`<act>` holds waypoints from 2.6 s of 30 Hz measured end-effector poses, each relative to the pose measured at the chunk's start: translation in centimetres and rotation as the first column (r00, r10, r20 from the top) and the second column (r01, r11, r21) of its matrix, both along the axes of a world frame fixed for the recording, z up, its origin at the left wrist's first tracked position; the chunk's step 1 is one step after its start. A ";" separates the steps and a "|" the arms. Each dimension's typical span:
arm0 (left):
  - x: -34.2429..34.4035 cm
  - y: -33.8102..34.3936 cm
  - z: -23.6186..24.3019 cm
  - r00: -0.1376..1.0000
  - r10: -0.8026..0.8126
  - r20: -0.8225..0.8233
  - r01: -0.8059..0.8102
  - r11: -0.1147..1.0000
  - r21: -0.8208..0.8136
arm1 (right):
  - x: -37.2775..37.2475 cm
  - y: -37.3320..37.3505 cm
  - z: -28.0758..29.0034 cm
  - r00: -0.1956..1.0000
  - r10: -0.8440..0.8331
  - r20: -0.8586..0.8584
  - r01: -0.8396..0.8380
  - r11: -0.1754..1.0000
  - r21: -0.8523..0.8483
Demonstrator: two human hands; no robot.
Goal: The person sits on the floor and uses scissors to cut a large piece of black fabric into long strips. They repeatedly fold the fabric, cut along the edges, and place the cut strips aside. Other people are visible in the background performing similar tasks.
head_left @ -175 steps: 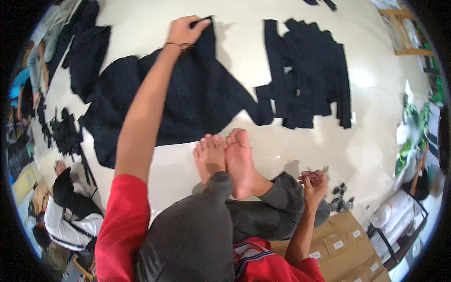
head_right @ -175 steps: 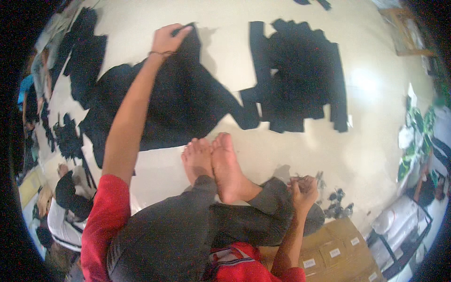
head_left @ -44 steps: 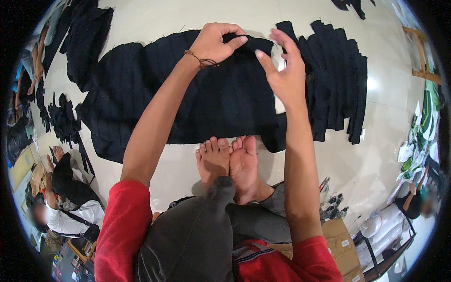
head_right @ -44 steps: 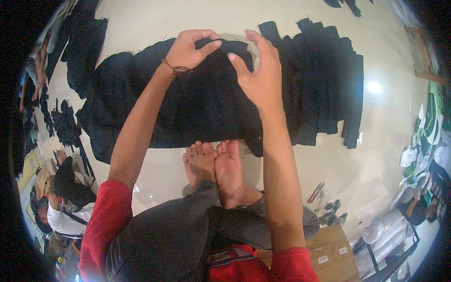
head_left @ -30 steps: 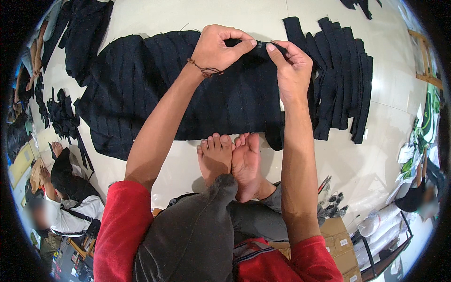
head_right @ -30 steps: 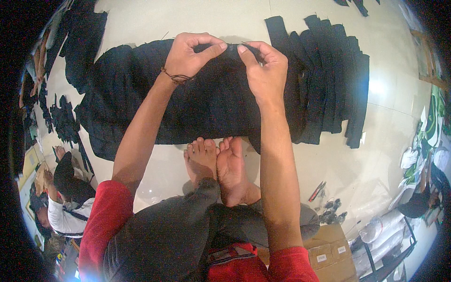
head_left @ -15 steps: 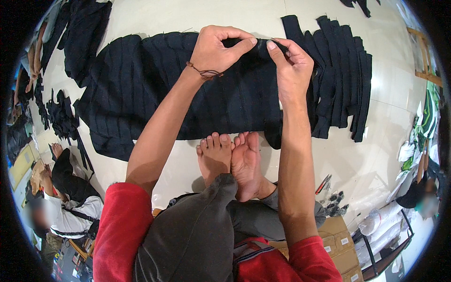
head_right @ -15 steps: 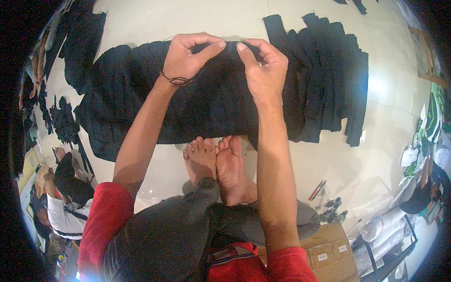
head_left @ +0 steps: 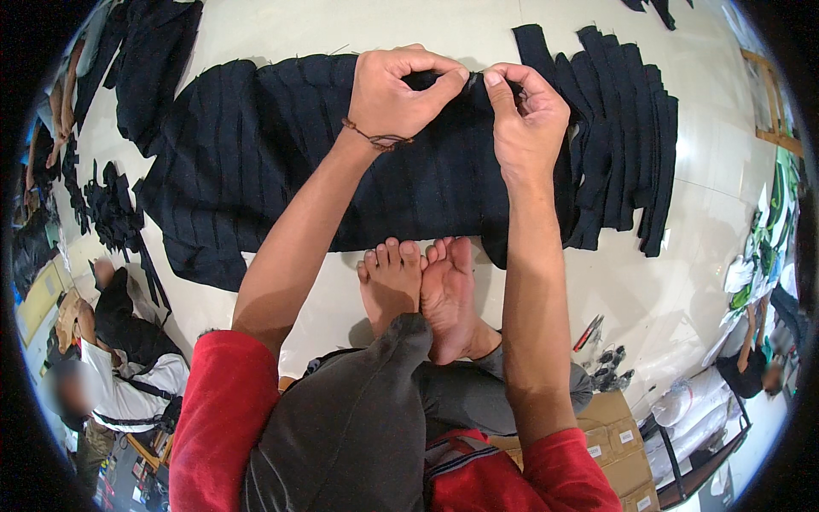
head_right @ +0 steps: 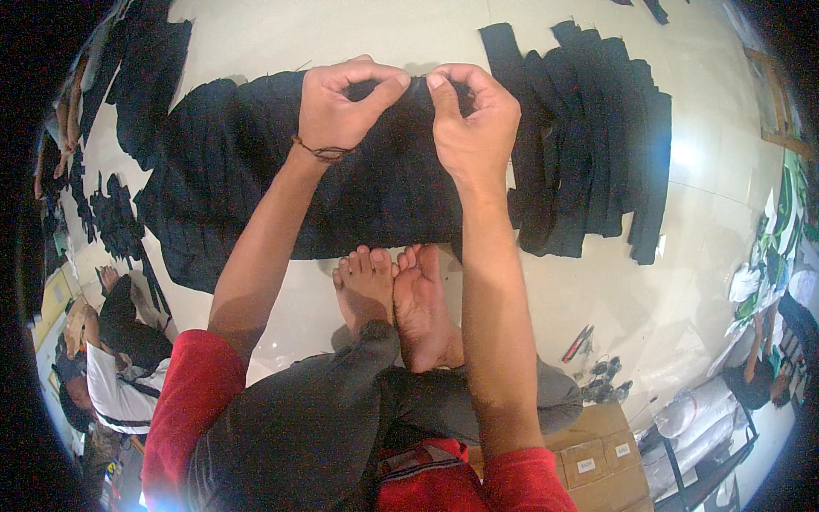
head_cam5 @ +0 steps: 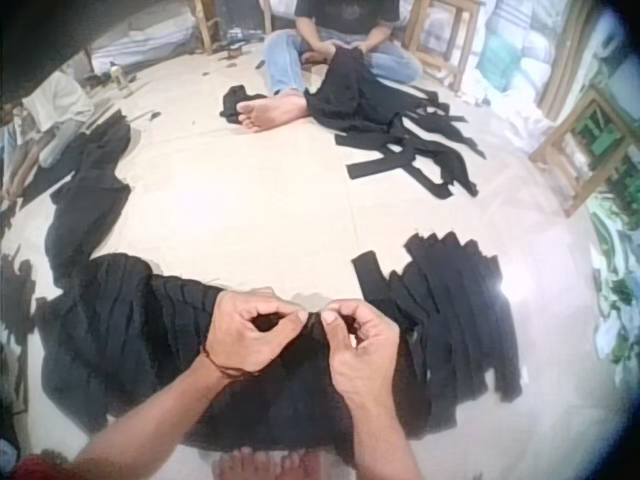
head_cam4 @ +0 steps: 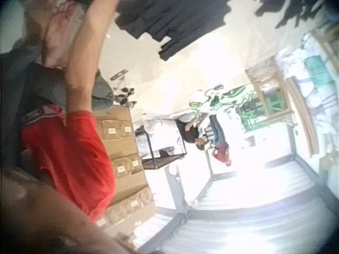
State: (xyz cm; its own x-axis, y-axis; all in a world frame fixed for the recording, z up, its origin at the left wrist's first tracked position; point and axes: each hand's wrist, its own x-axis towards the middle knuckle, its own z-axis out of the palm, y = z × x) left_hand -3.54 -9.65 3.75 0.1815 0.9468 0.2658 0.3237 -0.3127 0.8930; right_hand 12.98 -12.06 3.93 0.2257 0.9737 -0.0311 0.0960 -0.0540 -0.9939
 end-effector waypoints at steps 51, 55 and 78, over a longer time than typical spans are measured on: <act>-0.3 -1.1 0.9 0.996 0.042 0.085 -0.031 0.992 -0.125 | 0.3 -0.5 1.0 0.923 0.035 -0.383 -0.044 0.999 -0.015; -0.2 -1.0 0.7 0.994 0.030 0.105 -0.016 0.992 -0.127 | 0.3 -0.6 1.1 0.905 0.031 -0.425 -0.041 0.999 -0.014; -1.8 -1.4 1.5 0.992 0.121 0.030 -0.111 0.965 -0.237 | 23.9 -25.6 0.1 0.552 -0.345 0.759 0.617 0.781 -0.094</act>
